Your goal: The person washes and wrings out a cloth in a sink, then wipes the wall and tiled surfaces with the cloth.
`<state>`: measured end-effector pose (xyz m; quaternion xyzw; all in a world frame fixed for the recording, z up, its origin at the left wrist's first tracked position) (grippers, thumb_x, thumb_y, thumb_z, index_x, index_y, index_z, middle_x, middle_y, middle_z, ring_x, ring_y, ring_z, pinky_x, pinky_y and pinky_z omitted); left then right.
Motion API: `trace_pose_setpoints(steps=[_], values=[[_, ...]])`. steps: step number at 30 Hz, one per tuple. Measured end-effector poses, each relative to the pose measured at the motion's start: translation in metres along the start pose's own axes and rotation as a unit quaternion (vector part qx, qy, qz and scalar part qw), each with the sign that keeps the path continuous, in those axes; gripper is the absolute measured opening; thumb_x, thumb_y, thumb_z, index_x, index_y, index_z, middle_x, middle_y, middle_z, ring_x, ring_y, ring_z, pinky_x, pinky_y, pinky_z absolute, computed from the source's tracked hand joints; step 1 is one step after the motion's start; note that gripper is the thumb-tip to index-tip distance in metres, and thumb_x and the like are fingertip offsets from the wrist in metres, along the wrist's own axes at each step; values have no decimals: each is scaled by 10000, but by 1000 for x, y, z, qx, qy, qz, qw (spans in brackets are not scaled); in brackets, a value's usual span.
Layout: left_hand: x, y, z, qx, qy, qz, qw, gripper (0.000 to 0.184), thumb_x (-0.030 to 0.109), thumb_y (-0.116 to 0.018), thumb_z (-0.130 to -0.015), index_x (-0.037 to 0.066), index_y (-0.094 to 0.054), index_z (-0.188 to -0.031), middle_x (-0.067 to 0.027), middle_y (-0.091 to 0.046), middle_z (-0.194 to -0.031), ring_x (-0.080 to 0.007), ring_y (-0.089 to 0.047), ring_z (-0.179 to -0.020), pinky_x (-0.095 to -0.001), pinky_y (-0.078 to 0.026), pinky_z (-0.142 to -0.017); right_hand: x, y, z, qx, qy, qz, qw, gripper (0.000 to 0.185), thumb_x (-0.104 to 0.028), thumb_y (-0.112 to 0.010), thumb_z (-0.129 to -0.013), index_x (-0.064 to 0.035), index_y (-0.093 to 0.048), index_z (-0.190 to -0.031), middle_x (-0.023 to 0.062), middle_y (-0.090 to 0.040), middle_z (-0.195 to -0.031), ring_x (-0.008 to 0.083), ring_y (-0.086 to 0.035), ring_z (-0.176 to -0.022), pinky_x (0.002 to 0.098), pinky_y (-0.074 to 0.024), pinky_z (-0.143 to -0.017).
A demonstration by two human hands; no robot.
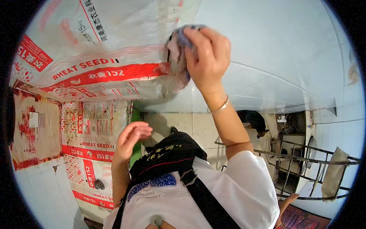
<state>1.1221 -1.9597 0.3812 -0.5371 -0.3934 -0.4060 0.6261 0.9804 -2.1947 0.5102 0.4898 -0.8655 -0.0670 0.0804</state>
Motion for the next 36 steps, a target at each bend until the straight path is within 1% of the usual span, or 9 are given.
trace_pose_setpoints(steps=[8, 13, 15, 17, 20, 25, 29, 34, 36], values=[[1, 13, 12, 79, -1, -32, 996, 300, 185, -436, -976, -20, -536, -1171, -145, -638, -1057, -208, -616, -938, -336, -480, -860, 2, 5, 64, -149, -1, -17, 989, 322, -46, -648, -673, -125, -677, -983, 59, -609, -911, 241, -568, -796, 357, -443, -732], [-5, 20, 16, 137, 11, -25, 990, 292, 186, -435, -986, -23, -533, -1165, -148, -632, -1046, -192, -610, -943, -326, -480, -863, 57, 36, -74, 171, 14, 94, 981, 211, -46, -700, -759, -95, -675, -963, 28, -664, -999, 225, -566, -965, 343, -446, -831], [-5, 18, 14, 133, 20, -20, 991, 291, 187, -438, -986, -22, -533, -1165, -146, -631, -1046, -189, -609, -939, -323, -478, -862, 47, 30, -56, 103, -2, 152, 983, 279, -154, -630, -836, -91, -615, -1108, 67, -627, -1064, 254, -554, -1000, 391, -403, -921], [-8, 19, 12, 124, 20, -15, 992, 288, 187, -440, -986, -20, -533, -1164, -142, -626, -1047, -182, -606, -929, -317, -476, -856, 47, 15, 2, 55, 62, 120, 989, 215, -137, -678, -793, -118, -682, -1008, 7, -668, -1058, 224, -536, -1027, 397, -328, -956], [-12, 17, 12, 137, 33, -16, 990, 255, 187, -456, -981, 7, -552, -1136, -118, -640, -1022, -168, -603, -913, -299, -473, -836, 30, -5, 107, -19, 33, 81, 996, 339, -156, -660, -738, -232, -672, -1068, 31, -538, -1008, 219, -517, -920, 503, -346, -887], [-22, 16, 15, 124, 85, -38, 988, 265, 175, -442, -985, -6, -539, -1154, -125, -638, -1032, -174, -618, -920, -312, -487, -839, -20, -38, 264, -370, 50, 14, 928, 292, -145, -554, -789, -197, -604, -1072, -28, -546, -1071, 147, -529, -906, 343, -429, -854], [-12, 13, 22, 109, 109, -67, 986, 257, 175, -453, -984, -1, -541, -1149, -122, -641, -1034, -169, -621, -926, -304, -489, -842, -11, -42, 313, -473, 102, -33, 875, 238, -186, -525, -797, -176, -597, -1023, -40, -543, -1109, 128, -536, -938, 282, -448, -810], [-11, 28, 46, 141, 93, -78, 983, 260, 164, -453, -985, -4, -533, -1166, -120, -635, -1052, -171, -621, -935, -311, -491, -869, 2, -19, 230, -405, 128, -32, 905, 240, -171, -536, -783, -180, -596, -1015, -22, -545, -1089, 138, -529, -933, 277, -431, -738], [-21, 35, 61, 164, 96, -50, 981, 260, 152, -442, -986, -6, -528, -1174, -121, -630, -1066, -179, -619, -945, -321, -489, -883, 1, -3, 169, -209, -17, 38, 977, 260, -164, -537, -783, -188, -599, -1035, -15, -545, -1068, 142, -522, -901, 276, -430, -729]])
Point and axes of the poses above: each hand's wrist, its own z-axis away from the middle knuckle, its own y-axis out of the back of the hand, x = y × z, the point moved 2 cm from there along -z, towards the middle knuckle
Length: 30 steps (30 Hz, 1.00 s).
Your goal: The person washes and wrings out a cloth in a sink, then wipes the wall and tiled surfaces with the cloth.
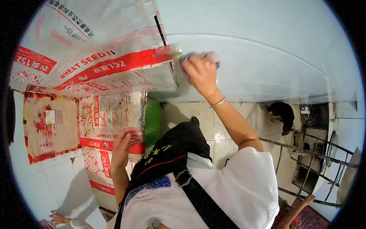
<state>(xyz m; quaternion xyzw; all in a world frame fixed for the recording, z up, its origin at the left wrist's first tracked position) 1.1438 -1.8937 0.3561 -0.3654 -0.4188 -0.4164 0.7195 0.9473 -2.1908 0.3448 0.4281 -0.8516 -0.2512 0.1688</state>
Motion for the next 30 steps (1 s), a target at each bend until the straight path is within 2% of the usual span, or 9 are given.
trace_pose_setpoints(steps=[4, 8, 14, 16, 20, 23, 24, 26, 30], values=[[-4, 11, 11, 49, 5, -7, 999, 263, 163, -453, -981, -4, -545, -1163, -115, -639, -1055, -175, -612, -943, -310, -482, -865, -5, -26, 8, 137, -13, 21, 990, 287, -155, -532, -794, -190, -594, -1072, -19, -548, -1044, 153, -513, -864, 297, -444, -743], [-10, 19, 23, 43, 39, -31, 998, 263, 162, -461, -980, -3, -537, -1170, -116, -635, -1062, -178, -609, -950, -309, -479, -859, -11, -105, 118, -261, 169, -87, 946, 322, -172, -522, -829, -167, -569, -1148, -31, -572, -1147, 164, -554, -1005, 326, -459, -861], [-14, 36, 37, 47, 32, -8, 998, 265, 202, -470, -989, 27, -542, -1174, -92, -634, -1072, -162, -599, -958, -304, -474, -859, -10, -145, 216, -502, -96, -88, 855, 109, -85, -597, -734, -101, -665, -817, 123, -644, -985, 306, -615, -913, 419, -496, -759], [-32, 45, 38, 36, 10, 0, 999, 304, 232, -471, -990, 35, -512, -1219, -108, -625, -1103, -192, -606, -996, -343, -486, -881, -18, -140, 210, -489, -288, -189, 801, 191, -131, -549, -792, -58, -624, -953, 177, -644, -923, 368, -615, -920, 446, -489, -802], [-93, 44, 4, 83, 10, -17, 996, 391, 312, -531, -964, 80, -471, -1274, -47, -599, -1100, -134, -565, -990, -292, -477, -848, -71, -125, 137, -438, -300, -481, 698, 216, -126, -509, -888, -1, -572, -1054, 177, -632, -978, 305, -608, -927, 352, -458, -833], [-97, 25, -19, 152, -166, -171, 959, 562, 281, -596, -929, 47, -346, -1374, -87, -500, -1225, -180, -533, -1049, -328, -458, -887, -143, -92, 64, -436, -262, -632, 585, 244, -171, -507, -954, -21, -522, -1146, 61, -533, -1094, 174, -510, -997, 312, -420, -878], [-88, 11, -22, 141, -192, 58, 969, 652, 337, -610, -915, 57, -297, -1413, -110, -463, -1285, -182, -500, -1088, -331, -442, -905, -164, -82, 38, -469, -250, -668, 520, 252, -178, -524, -954, -26, -510, -1155, 65, -519, -1116, 163, -498, -1010, 301, -410, -887], [-98, -1, -38, 240, -150, -47, 958, 687, 354, -613, -902, 62, -277, -1425, -111, -464, -1305, -190, -483, -1122, -330, -434, -917, -199, -29, 0, -517, -186, -687, 475, 265, -183, -530, -951, -23, -499, -1160, 71, -520, -1105, 163, -492, -1014, 297, -405, -892], [-103, -6, -36, 297, -169, 158, 926, 577, 274, -574, -901, 56, -361, -1391, -100, -530, -1241, -183, -486, -1136, -313, -425, -932, -205, -16, -24, -590, -2, -640, 492, 307, -219, -513, -961, -37, -491, -1207, 82, -527, -1100, 161, -529, -940, 288, -440, -821]])
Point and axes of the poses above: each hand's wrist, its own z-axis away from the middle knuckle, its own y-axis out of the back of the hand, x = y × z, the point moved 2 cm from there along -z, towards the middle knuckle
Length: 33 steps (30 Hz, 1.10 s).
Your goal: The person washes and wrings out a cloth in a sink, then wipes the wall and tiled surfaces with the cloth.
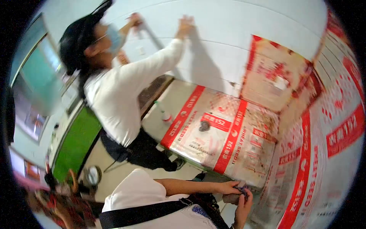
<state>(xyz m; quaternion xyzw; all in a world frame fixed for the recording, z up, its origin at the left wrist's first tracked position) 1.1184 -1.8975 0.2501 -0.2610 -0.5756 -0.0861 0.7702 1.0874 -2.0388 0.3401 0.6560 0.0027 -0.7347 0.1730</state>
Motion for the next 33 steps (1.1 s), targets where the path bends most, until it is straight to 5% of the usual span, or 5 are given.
trace_pose_setpoints(steps=[7, 13, 18, 20, 33], values=[[11, -4, 109, 97, -21, 318, 943, 546, 397, -412, -987, 36, -396, -1396, -70, -498, -1355, -186, -479, -1214, -322, -392, -999, 81, 56, -3, -124, -113, -12, 986, 375, -295, -557, -939, -92, -543, -1254, 153, -619, -1121, 259, -612, -912, 398, -493, -844], [-15, 1, 169, 274, -25, 169, 947, 565, 390, -415, -987, 70, -315, -1442, -74, -428, -1403, -187, -399, -1277, -320, -332, -1053, 84, 31, -24, -218, -86, 75, 969, 413, -347, -554, -935, -50, -554, -1222, 145, -623, -1117, 261, -614, -917, 408, -483, -837], [-1, 6, 191, 312, -50, 267, 910, 588, 370, -458, -975, 106, -271, -1466, -53, -409, -1415, -187, -399, -1262, -347, -292, -1074, 134, -14, -86, -335, 232, 179, 896, 229, -220, -515, -966, -18, -560, -1064, 78, -565, -995, 185, -563, -794, 308, -471, -689], [0, -5, 192, 315, -78, 221, 920, 523, 336, -477, -963, 92, -362, -1411, -65, -438, -1386, -196, -402, -1259, -366, -293, -1078, 76, 0, -24, -208, -37, 114, 971, 233, -203, -508, -968, -9, -580, -860, 37, -535, -752, 163, -499, -698, 311, -429, -672], [-2, -92, -14, 74, 7, 337, 939, 450, 144, -515, -934, 54, -423, -1365, -73, -547, -1236, -167, -523, -1107, -325, -413, -970, -85, 173, 72, 370, 214, 284, 858, 129, -36, -499, -941, 30, -607, -959, 70, -604, -939, 133, -550, -849, 260, -447, -774]])
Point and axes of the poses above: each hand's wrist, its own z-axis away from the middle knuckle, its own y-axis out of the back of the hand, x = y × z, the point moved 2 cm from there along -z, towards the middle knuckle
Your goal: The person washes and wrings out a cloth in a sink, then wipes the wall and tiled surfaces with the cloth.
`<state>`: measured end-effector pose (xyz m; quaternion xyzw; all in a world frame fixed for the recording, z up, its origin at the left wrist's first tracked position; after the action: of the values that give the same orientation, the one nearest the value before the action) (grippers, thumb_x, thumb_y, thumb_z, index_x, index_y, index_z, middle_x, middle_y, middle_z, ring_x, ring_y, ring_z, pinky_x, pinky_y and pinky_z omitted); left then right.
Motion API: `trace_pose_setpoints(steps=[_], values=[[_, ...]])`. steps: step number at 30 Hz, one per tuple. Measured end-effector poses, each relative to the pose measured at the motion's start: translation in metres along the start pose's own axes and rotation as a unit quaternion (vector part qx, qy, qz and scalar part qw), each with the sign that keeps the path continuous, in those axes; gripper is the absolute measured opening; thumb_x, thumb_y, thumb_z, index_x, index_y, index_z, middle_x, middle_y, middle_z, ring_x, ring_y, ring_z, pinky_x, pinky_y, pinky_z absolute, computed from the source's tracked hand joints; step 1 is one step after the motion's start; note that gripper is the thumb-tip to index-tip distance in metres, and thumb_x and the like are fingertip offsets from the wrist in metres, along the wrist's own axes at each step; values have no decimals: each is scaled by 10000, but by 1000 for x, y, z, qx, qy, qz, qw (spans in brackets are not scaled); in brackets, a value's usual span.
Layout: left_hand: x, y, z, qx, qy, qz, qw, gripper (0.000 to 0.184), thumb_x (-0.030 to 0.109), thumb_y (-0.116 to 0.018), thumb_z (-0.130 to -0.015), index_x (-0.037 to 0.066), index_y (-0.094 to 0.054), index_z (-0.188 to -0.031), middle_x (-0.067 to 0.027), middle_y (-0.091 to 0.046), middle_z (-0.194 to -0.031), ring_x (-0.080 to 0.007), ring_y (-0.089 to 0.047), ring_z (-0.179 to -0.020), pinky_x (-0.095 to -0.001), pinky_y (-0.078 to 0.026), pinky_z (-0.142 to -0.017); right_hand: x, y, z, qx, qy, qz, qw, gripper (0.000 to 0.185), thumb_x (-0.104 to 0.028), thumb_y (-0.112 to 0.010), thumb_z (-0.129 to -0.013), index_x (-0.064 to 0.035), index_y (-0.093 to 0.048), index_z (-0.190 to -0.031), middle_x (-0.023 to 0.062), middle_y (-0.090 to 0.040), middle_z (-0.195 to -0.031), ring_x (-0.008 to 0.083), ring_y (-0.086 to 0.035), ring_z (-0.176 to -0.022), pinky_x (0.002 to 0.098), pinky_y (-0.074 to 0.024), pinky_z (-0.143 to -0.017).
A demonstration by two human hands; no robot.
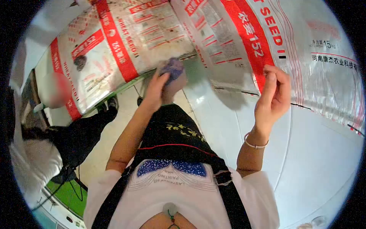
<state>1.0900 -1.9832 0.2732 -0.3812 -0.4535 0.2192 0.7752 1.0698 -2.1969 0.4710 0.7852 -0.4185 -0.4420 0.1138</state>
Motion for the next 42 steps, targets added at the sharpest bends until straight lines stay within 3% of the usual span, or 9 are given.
trace_pose_setpoints(steps=[3, 4, 7, 15, 17, 22, 31, 37, 42], values=[[-6, -53, 12, -123, -50, 9, 991, 468, 190, -577, -892, 78, -422, -1320, -76, -489, -1269, -203, -463, -1161, -359, -386, -994, -75, 8, 20, 1, 69, 118, 991, 121, -30, -509, -926, 28, -613, -945, 93, -625, -936, 170, -567, -851, 287, -452, -777], [-71, -95, -16, -77, -288, -311, 902, 491, 206, -577, -884, 76, -407, -1326, -160, -411, -1331, -319, -389, -1239, -406, -305, -1063, -33, 23, 10, -25, 119, 186, 975, 114, -25, -515, -917, 27, -615, -936, 107, -636, -933, 193, -575, -849, 303, -455, -775], [-138, -150, -34, -6, -186, -348, 919, 589, 226, -528, -909, 33, -299, -1416, -288, -169, -1446, -493, -176, -1340, -493, -204, -1105, 8, 8, 5, -61, 137, 197, 969, 103, -10, -527, -877, 16, -620, -911, 121, -650, -878, 261, -587, -809, 341, -455, -737], [-202, -74, -152, 246, -283, -613, 696, 329, 108, -461, -888, -116, -473, -1129, -283, -473, -1133, -478, -427, -1106, -518, -325, -1000, 33, -8, 0, -78, 146, 291, 942, 107, -34, -552, -836, -3, -646, -876, 94, -656, -842, 255, -590, -791, 358, -423, -745], [-157, -42, -199, 258, 46, 1, 965, 311, 90, -435, -905, -107, -473, -1142, -266, -483, -1154, -451, -438, -1107, -513, -321, -1004, 31, -16, -13, -67, 141, 306, 939, 107, -33, -546, -840, -1, -643, -871, 98, -654, -839, 257, -587, -787, 361, -423, -746], [-93, -134, -137, 54, -362, -429, 826, 378, 135, -473, -874, -26, -490, -1216, -248, -442, -1287, -418, -350, -1278, -489, -245, -1096, 18, -26, -8, -16, 87, 294, 952, 116, -60, -529, -871, 0, -628, -880, 125, -621, -856, 273, -566, -799, 387, -445, -753], [40, -71, -303, 189, -409, -248, 857, 544, 211, -459, -884, -17, -388, -1373, -251, -350, -1428, -387, -282, -1351, -415, -206, -1129, -5, -75, -70, -21, 160, 332, 929, 227, -209, -508, -944, -16, -611, -884, 140, -583, -936, 286, -571, -847, 401, -479, -767], [30, -18, -314, 212, -119, -308, 920, 457, 166, -350, -950, -93, -353, -1327, -265, -362, -1391, -394, -326, -1305, -398, -243, -1118, -9, -91, -91, -4, 140, 371, 918, 158, -136, -523, -897, -34, -643, -879, 126, -564, -996, 282, -557, -926, 403, -471, -816], [117, -134, -243, -3, -520, -385, 763, 341, 156, -561, -789, 126, -626, -1123, -178, -512, -1262, -317, -421, -1284, -519, -274, -1081, -4, -104, -117, -26, 155, 439, 885, 170, -161, -530, -921, -39, -647, -912, 109, -560, -1002, 281, -556, -932, 415, -454, -839]])
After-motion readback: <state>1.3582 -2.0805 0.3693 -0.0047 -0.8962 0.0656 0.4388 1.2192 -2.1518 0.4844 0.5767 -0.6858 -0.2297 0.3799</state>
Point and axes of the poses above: each hand's wrist, its own z-axis away from the middle knuckle, its own y-axis out of the back of the hand, x = y × z, the point moved 2 cm from there along -z, towards the middle knuckle
